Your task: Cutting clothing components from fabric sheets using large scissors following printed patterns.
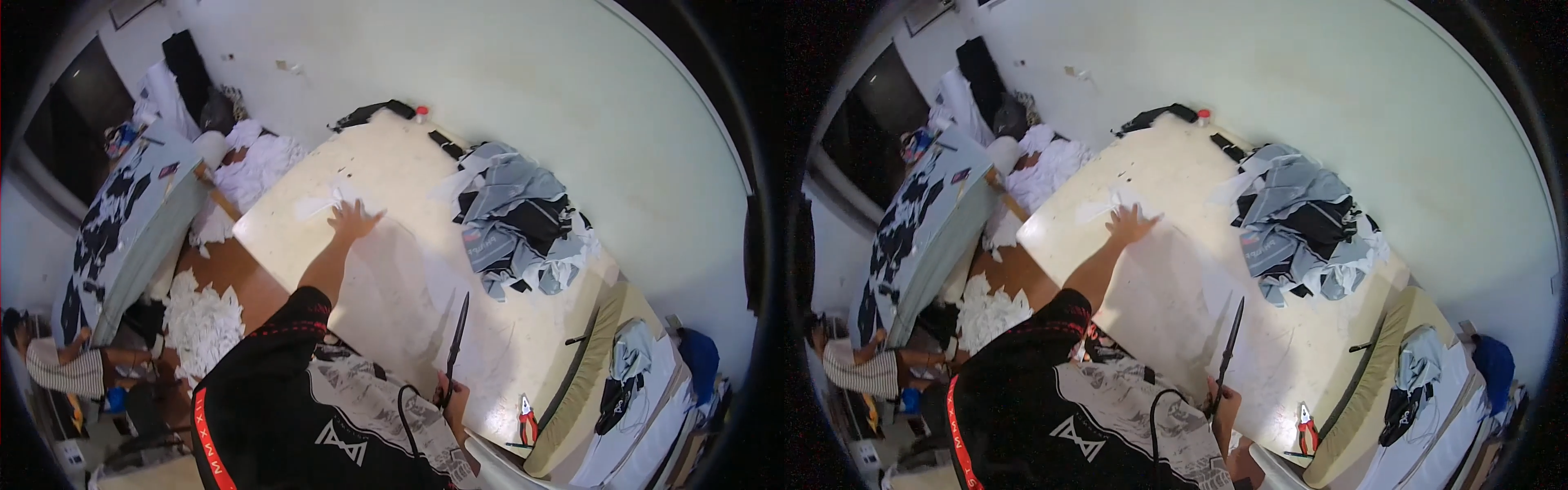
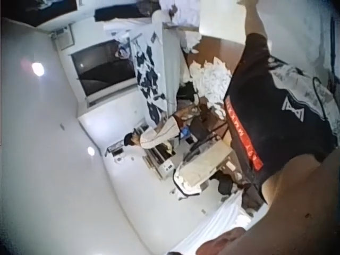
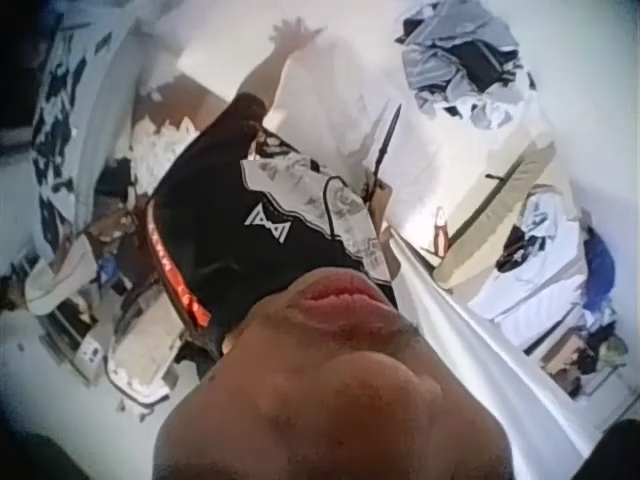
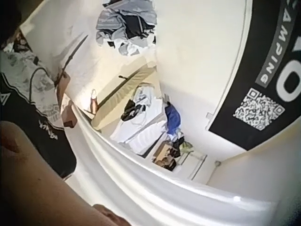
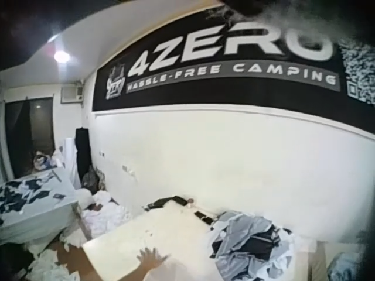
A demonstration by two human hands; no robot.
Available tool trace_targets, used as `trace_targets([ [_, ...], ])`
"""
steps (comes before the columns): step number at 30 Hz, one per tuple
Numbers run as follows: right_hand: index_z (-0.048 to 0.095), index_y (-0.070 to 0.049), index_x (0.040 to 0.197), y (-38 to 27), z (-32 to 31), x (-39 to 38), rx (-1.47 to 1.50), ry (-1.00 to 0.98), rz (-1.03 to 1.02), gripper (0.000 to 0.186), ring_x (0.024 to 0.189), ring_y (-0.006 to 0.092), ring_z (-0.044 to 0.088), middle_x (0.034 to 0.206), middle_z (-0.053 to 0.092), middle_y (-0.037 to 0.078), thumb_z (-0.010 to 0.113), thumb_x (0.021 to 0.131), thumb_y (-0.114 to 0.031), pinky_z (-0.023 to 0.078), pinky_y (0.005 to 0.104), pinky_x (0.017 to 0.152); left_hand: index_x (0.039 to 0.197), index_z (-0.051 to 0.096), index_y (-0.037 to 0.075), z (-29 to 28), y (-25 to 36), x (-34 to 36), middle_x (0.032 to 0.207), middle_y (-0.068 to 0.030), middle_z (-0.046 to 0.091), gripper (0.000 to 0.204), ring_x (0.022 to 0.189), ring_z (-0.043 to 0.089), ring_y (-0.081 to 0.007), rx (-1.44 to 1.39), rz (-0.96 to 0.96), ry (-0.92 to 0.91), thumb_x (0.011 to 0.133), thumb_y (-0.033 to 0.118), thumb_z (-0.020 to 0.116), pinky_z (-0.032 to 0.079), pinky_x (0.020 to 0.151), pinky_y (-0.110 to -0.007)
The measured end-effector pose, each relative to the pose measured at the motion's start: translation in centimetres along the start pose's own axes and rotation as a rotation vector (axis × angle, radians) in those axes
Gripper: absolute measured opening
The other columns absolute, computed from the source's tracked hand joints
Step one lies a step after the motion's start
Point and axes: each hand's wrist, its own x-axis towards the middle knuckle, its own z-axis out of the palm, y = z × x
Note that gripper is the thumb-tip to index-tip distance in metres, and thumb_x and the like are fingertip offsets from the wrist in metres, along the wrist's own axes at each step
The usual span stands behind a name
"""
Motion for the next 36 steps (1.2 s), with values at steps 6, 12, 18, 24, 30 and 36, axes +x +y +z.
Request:
trace_targets([
  [6,0.060,-0.009,0.068,-0.1,-0.7,1.2,0.042,0.081,-0.018,0.044,0.042,0.0118,0.050,0.056,0.053,-0.001,0.086,0.093,-0.035,0.035,0.0301,0.041,0.167,0.035,0.016,7.8,5.0,-6.5,0.174,-0.0300,0.016,0.114,0.160,0.010,-0.0541,0.218,0.464,0.148,0.082,0.089,0.057,0.008,0.127,-0.069],
  [12,0.059,-0.009,0.066,-5.2,0.0,0.7,0.117,0.114,-0.150,0.045,0.041,0.0112,0.051,0.054,0.055,0.000,0.084,0.095,-0.034,0.035,0.0283,0.040,0.138,0.068,0.016,18.1,8.5,-21.4,0.166,-0.0220,0.039,0.042,0.157,0.030,-0.0440,0.156,1.241,-0.040,0.103,0.039,0.063,0.023,0.125,-0.066],
  [18,0.061,-0.007,0.068,-7.1,-1.5,-0.3,0.173,0.224,-0.345,0.043,0.040,0.0097,0.048,0.054,0.054,0.000,0.082,0.096,-0.031,0.032,0.0261,0.041,0.134,0.067,0.006,17.6,10.9,-26.5,0.159,-0.0199,0.050,0.042,0.147,0.046,-0.0403,-0.362,1.503,-0.303,0.101,0.032,0.066,0.035,0.120,-0.058],
  [24,0.062,-0.003,0.069,-3.3,-3.6,2.2,-0.184,0.336,-0.261,0.041,0.044,0.0103,0.050,0.055,0.056,0.001,0.084,0.094,-0.027,0.036,0.0298,0.043,0.127,0.070,0.006,15.6,12.5,-5.1,0.142,-0.0191,0.060,0.041,0.137,0.053,-0.0378,-0.163,0.951,0.277,0.088,0.019,0.073,0.043,0.111,-0.053],
  [30,0.073,0.005,0.084,1.4,-2.7,2.9,-0.499,0.514,-0.292,0.028,0.058,0.0195,0.059,0.060,0.061,0.015,0.085,0.082,-0.020,0.049,0.0395,0.061,0.127,0.070,0.011,12.4,15.8,5.5,0.139,-0.0146,0.062,0.041,0.133,0.054,-0.0370,-0.139,0.779,0.331,0.089,0.025,0.079,0.046,0.104,-0.058],
  [36,0.074,0.006,0.090,3.8,-2.9,4.2,-0.477,0.777,-0.403,0.032,0.062,0.0255,0.064,0.070,0.068,0.019,0.086,0.080,-0.022,0.051,0.0422,0.064,0.114,0.075,0.013,12.3,22.2,5.7,0.141,-0.0158,0.059,0.027,0.133,0.050,-0.0401,0.068,0.700,0.370,0.090,0.024,0.077,0.045,0.099,-0.056],
])
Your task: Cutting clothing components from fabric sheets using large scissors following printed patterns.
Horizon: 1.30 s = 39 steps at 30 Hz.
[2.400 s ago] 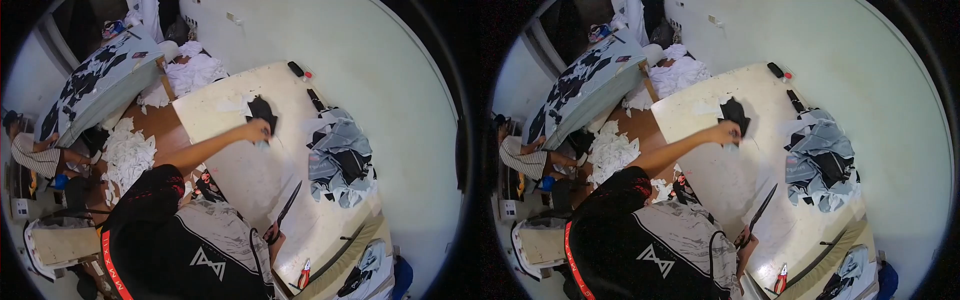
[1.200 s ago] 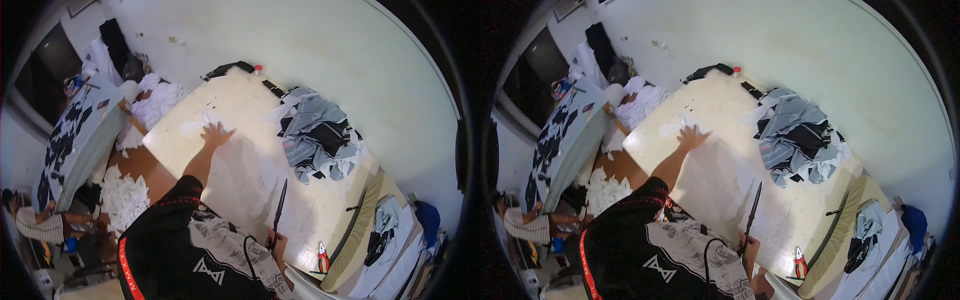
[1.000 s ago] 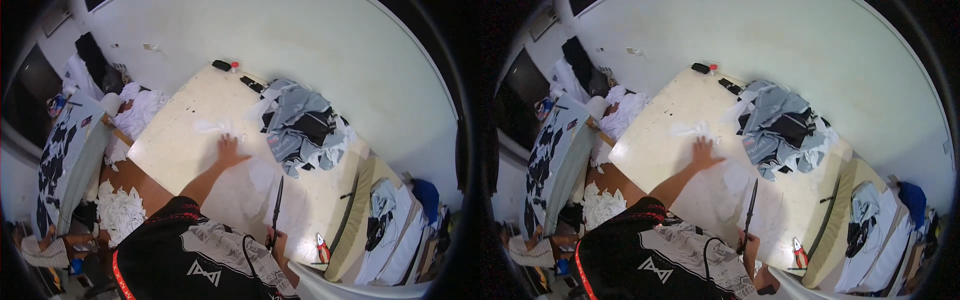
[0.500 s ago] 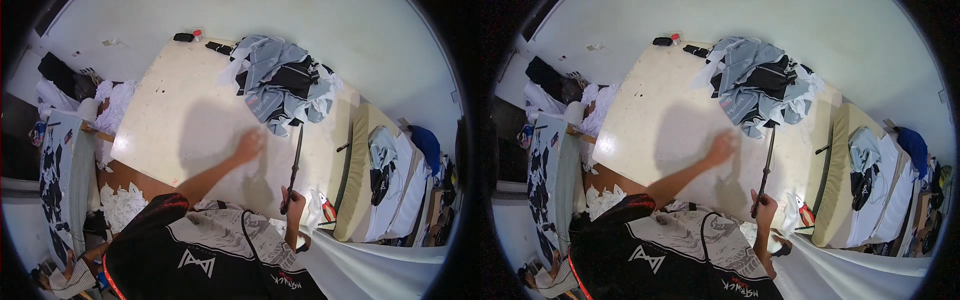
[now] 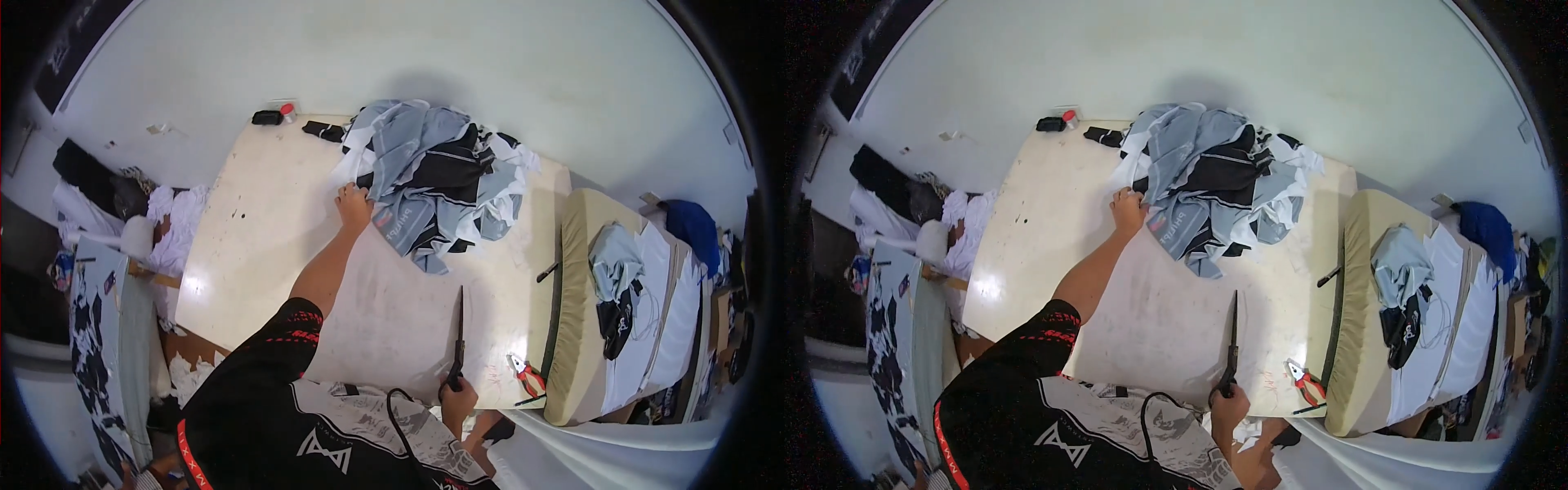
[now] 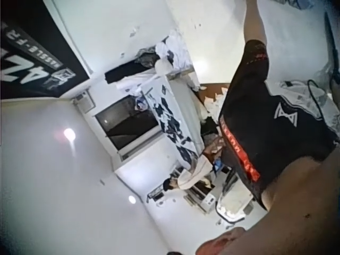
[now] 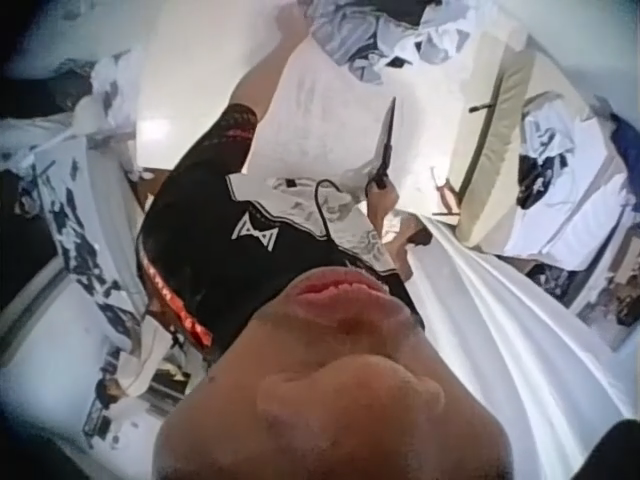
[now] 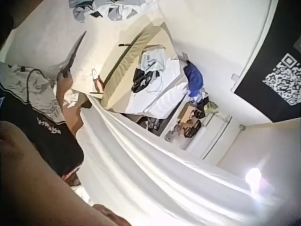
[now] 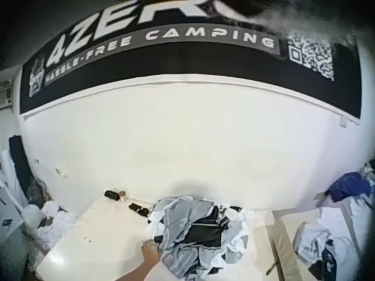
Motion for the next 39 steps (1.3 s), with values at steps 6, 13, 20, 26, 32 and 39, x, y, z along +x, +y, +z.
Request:
trace_targets([
  [6,0.066,0.008,0.123,-0.9,-1.1,2.8,-0.159,-0.032,0.025,0.049,0.111,0.0466,0.064,0.121,0.066,0.027,0.077,0.080,-0.013,0.053,0.0503,0.096,0.111,0.072,0.009,-3.2,1.3,4.4,0.108,-0.0158,0.071,0.016,0.106,0.066,-0.0351,-0.367,0.080,0.166,0.099,0.016,0.067,0.048,0.092,-0.045],
  [13,0.074,0.002,0.114,-11.3,-7.6,6.4,0.085,-0.164,-0.377,0.035,0.106,0.0308,0.069,0.115,0.073,0.016,0.084,0.088,-0.019,0.053,0.0429,0.098,0.101,0.062,0.004,-23.8,8.3,5.5,0.074,0.0034,0.046,0.026,0.072,0.042,-0.0082,-0.991,0.266,0.046,0.113,0.027,0.057,0.039,0.064,-0.031],
  [20,0.065,0.002,0.137,-35.5,-13.4,10.6,0.736,-0.233,-1.018,0.043,0.130,0.0206,0.060,0.135,0.069,0.011,0.073,0.095,-0.001,0.041,0.0344,0.115,0.113,0.074,0.002,-49.3,15.7,0.4,0.076,0.0074,0.059,0.024,0.063,0.047,-0.0006,-0.520,0.514,-0.920,0.110,0.023,0.062,0.038,0.052,-0.022],
  [26,0.068,0.000,0.134,-41.1,-8.1,7.7,0.907,-1.162,-0.844,0.043,0.111,0.0134,0.066,0.119,0.072,0.004,0.078,0.092,-0.001,0.049,0.0294,0.103,0.095,0.076,0.005,-57.9,15.9,-4.9,0.064,0.0082,0.053,0.029,0.055,0.044,-0.0023,-0.289,0.620,-0.867,0.106,0.030,0.067,0.039,0.047,-0.023],
  [32,0.075,0.000,0.114,-38.7,-6.0,9.1,0.808,-1.393,-0.778,0.026,0.088,0.0042,0.065,0.097,0.074,-0.003,0.082,0.089,-0.003,0.050,0.0210,0.079,0.084,0.072,0.006,-61.0,9.5,-6.8,0.063,0.0070,0.050,0.039,0.054,0.044,-0.0041,-0.237,0.494,-0.770,0.106,0.037,0.067,0.039,0.050,-0.024],
  [39,0.078,-0.001,0.102,-38.5,-3.2,16.7,0.119,-0.859,-0.967,0.008,0.071,0.0030,0.057,0.080,0.071,-0.005,0.076,0.094,-0.003,0.044,0.0241,0.064,0.091,0.076,0.000,-60.8,-3.7,-5.1,0.065,-0.0003,0.055,0.031,0.057,0.051,-0.0091,-0.145,0.345,-0.407,0.103,0.028,0.071,0.043,0.053,-0.028],
])
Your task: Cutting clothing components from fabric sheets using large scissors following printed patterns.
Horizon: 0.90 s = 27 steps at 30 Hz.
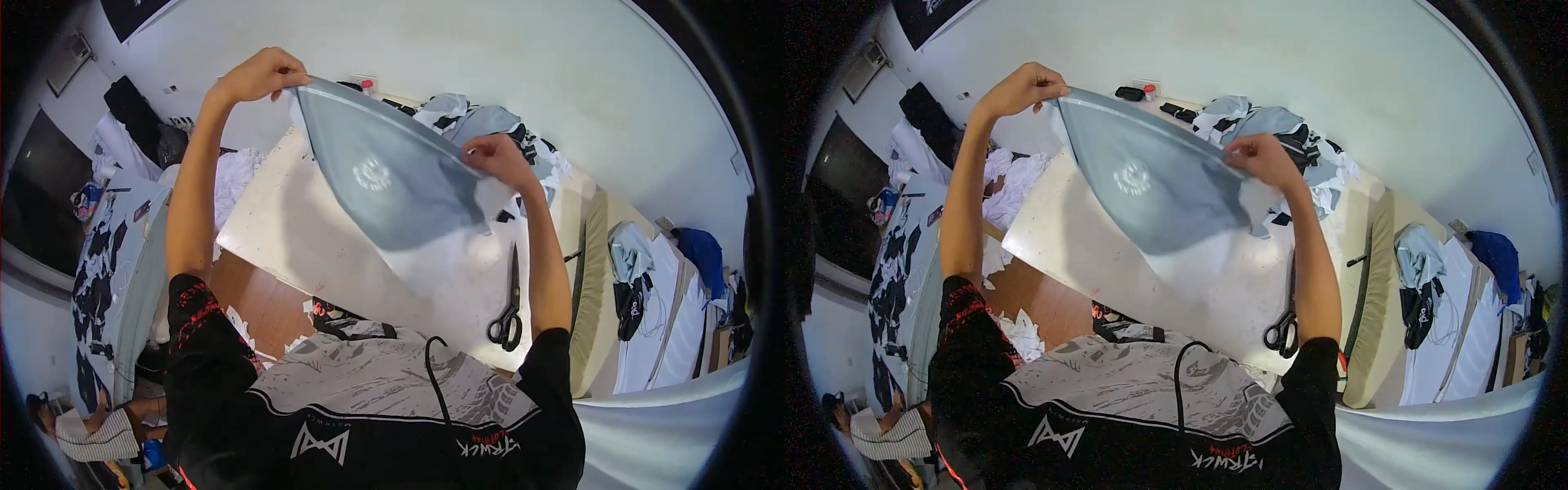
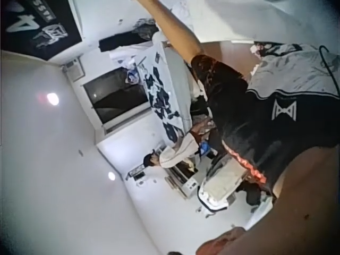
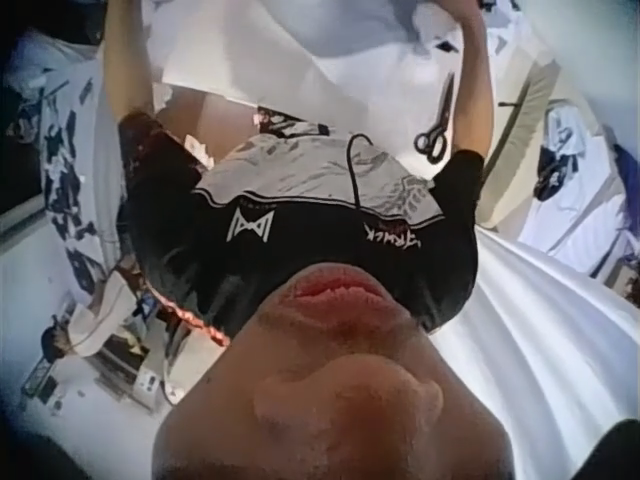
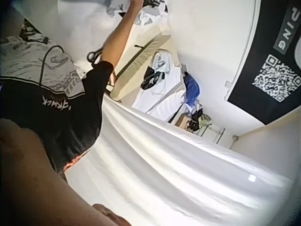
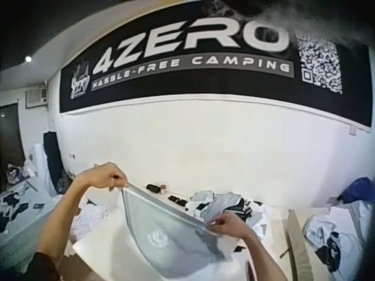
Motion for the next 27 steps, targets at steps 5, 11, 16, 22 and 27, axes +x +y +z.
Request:
trace_targets([
  [5,0.078,0.000,0.101,2.6,2.0,0.7,-0.210,0.376,-0.161,0.009,0.066,0.0081,0.059,0.074,0.069,0.005,0.076,0.093,-0.004,0.047,0.0266,0.063,0.100,0.078,-0.001,3.8,-8.2,-5.5,0.076,-0.0067,0.064,0.019,0.071,0.060,-0.0154,0.026,0.123,0.431,0.101,0.017,0.070,0.050,0.068,-0.032],
  [11,0.078,-0.006,0.108,4.2,14.0,0.0,-0.247,0.196,-0.179,0.025,0.094,0.0272,0.074,0.103,0.074,0.011,0.086,0.086,-0.013,0.058,0.0360,0.084,0.107,0.078,-0.001,14.5,-10.0,-12.9,0.088,-0.0064,0.071,0.018,0.077,0.060,-0.0131,-0.032,0.205,0.546,0.103,0.016,0.070,0.049,0.072,-0.029],
  [16,0.065,-0.009,0.137,-2.4,26.5,4.1,0.124,0.126,-0.504,0.068,0.126,0.0382,0.061,0.142,0.062,0.017,0.094,0.077,-0.025,0.051,0.0452,0.105,0.108,0.070,0.001,15.3,-4.0,-13.3,0.089,0.0031,0.062,0.019,0.080,0.055,-0.0050,-0.427,-0.179,0.220,0.108,0.019,0.066,0.043,0.069,-0.024],
  [22,0.072,-0.001,0.112,-5.2,32.4,5.3,0.069,-0.100,-0.585,0.041,0.109,0.0287,0.069,0.105,0.074,0.017,0.091,0.082,-0.021,0.053,0.0434,0.097,0.108,0.069,0.002,10.6,1.1,-14.2,0.092,0.0044,0.063,0.013,0.083,0.054,-0.0030,-0.741,-0.044,0.316,0.108,0.015,0.064,0.043,0.071,-0.021],
  [27,0.073,0.002,0.102,1.6,28.8,4.8,0.388,-0.096,-0.229,0.024,0.086,0.0147,0.068,0.090,0.074,0.008,0.084,0.092,-0.017,0.057,0.0328,0.083,0.107,0.074,-0.001,7.3,-3.4,-15.1,0.088,0.0047,0.067,0.020,0.083,0.054,-0.0039,-0.428,-0.151,0.437,0.105,0.018,0.070,0.045,0.075,-0.022],
])
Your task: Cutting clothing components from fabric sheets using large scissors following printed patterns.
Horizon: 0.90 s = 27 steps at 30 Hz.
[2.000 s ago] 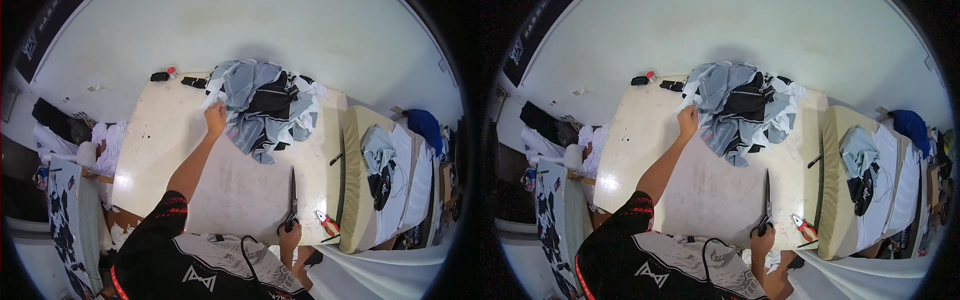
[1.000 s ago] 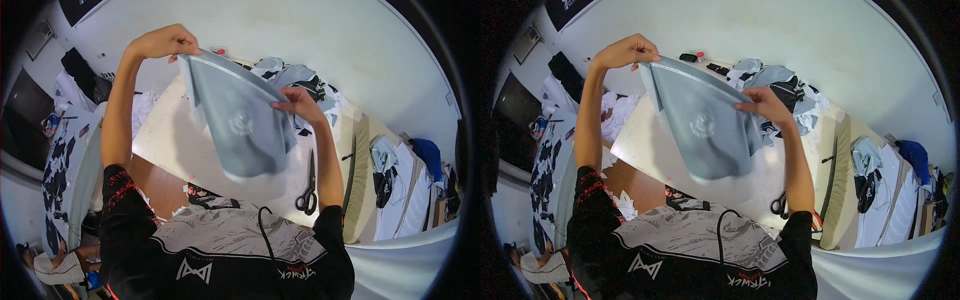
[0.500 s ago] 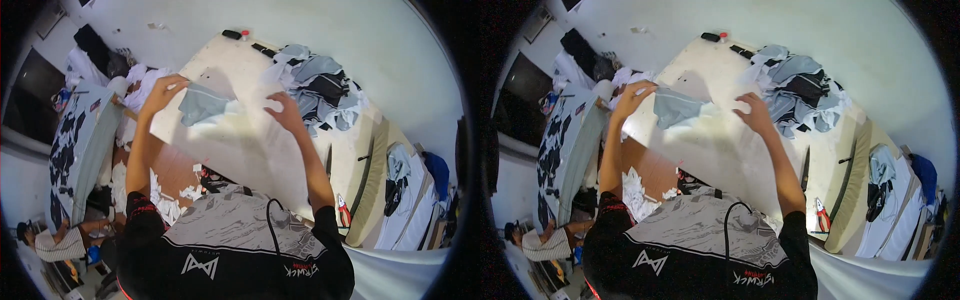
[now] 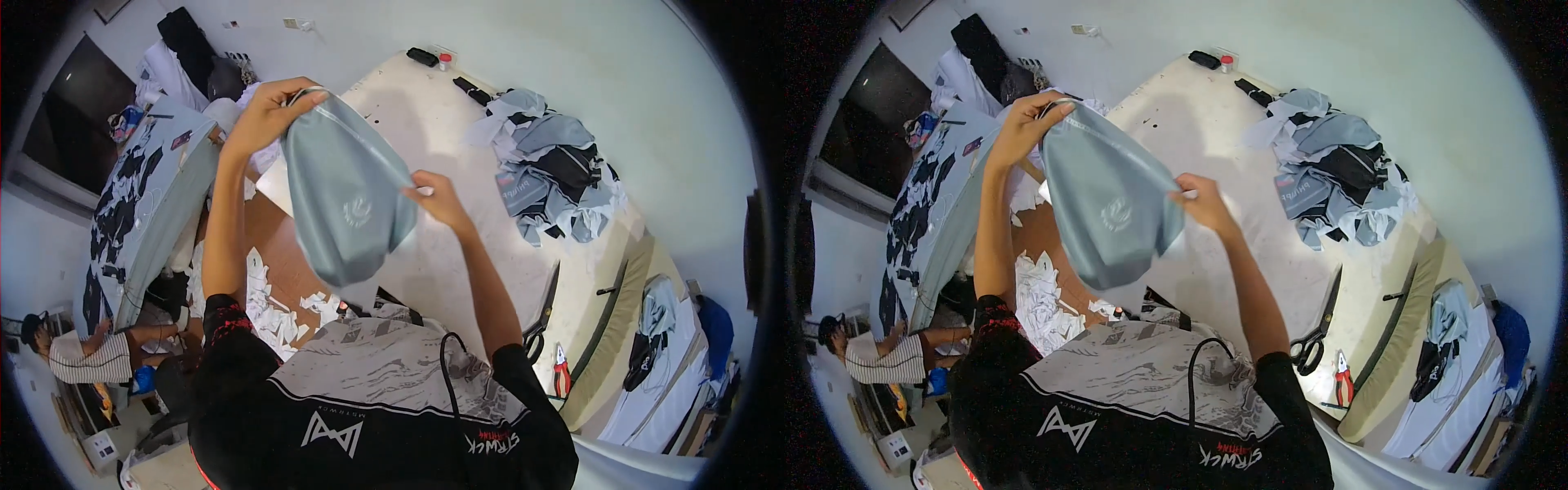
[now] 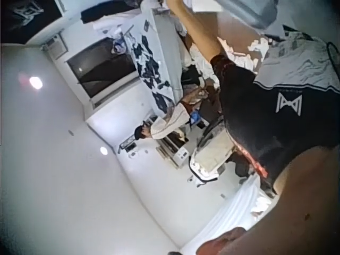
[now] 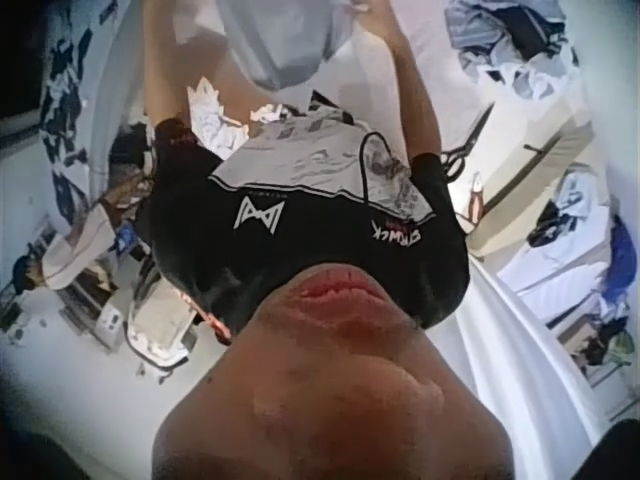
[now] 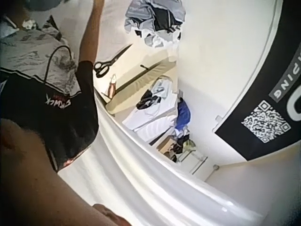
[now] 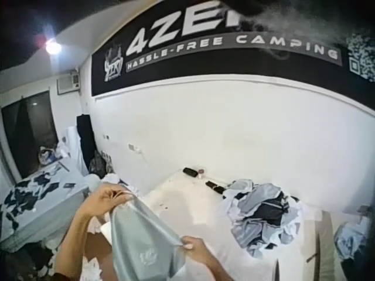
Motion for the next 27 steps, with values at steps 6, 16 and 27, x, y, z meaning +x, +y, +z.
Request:
trace_targets([
  [6,0.078,-0.004,0.100,-3.2,-10.4,2.2,-0.489,0.543,-0.268,0.015,0.081,0.0295,0.072,0.091,0.074,0.013,0.081,0.086,-0.006,0.055,0.0367,0.076,0.109,0.076,-0.005,-1.2,-6.9,1.6,0.097,-0.0077,0.076,0.020,0.088,0.067,-0.0134,0.268,0.063,0.191,0.101,0.013,0.072,0.052,0.082,-0.025],
  [16,0.079,-0.011,0.096,-2.5,-10.2,-9.7,-0.909,0.444,-0.309,0.027,0.102,0.0260,0.061,0.096,0.064,0.004,0.083,0.072,-0.002,0.043,0.0480,0.103,0.104,0.084,0.005,7.7,-16.1,-9.3,0.119,-0.0133,0.078,0.020,0.110,0.072,-0.0280,0.198,0.061,0.078,0.085,0.001,0.083,0.055,0.095,-0.037],
  [27,0.074,-0.013,0.124,4.4,-5.7,-26.7,-1.088,0.751,0.343,0.041,0.134,0.0382,0.055,0.139,0.062,0.017,0.083,0.085,-0.022,0.040,0.0556,0.114,0.125,0.076,0.009,23.9,-24.4,-20.1,0.149,-0.0228,0.057,0.047,0.140,0.050,-0.0440,0.642,-0.183,0.343,0.085,0.030,0.088,0.038,0.117,-0.058],
])
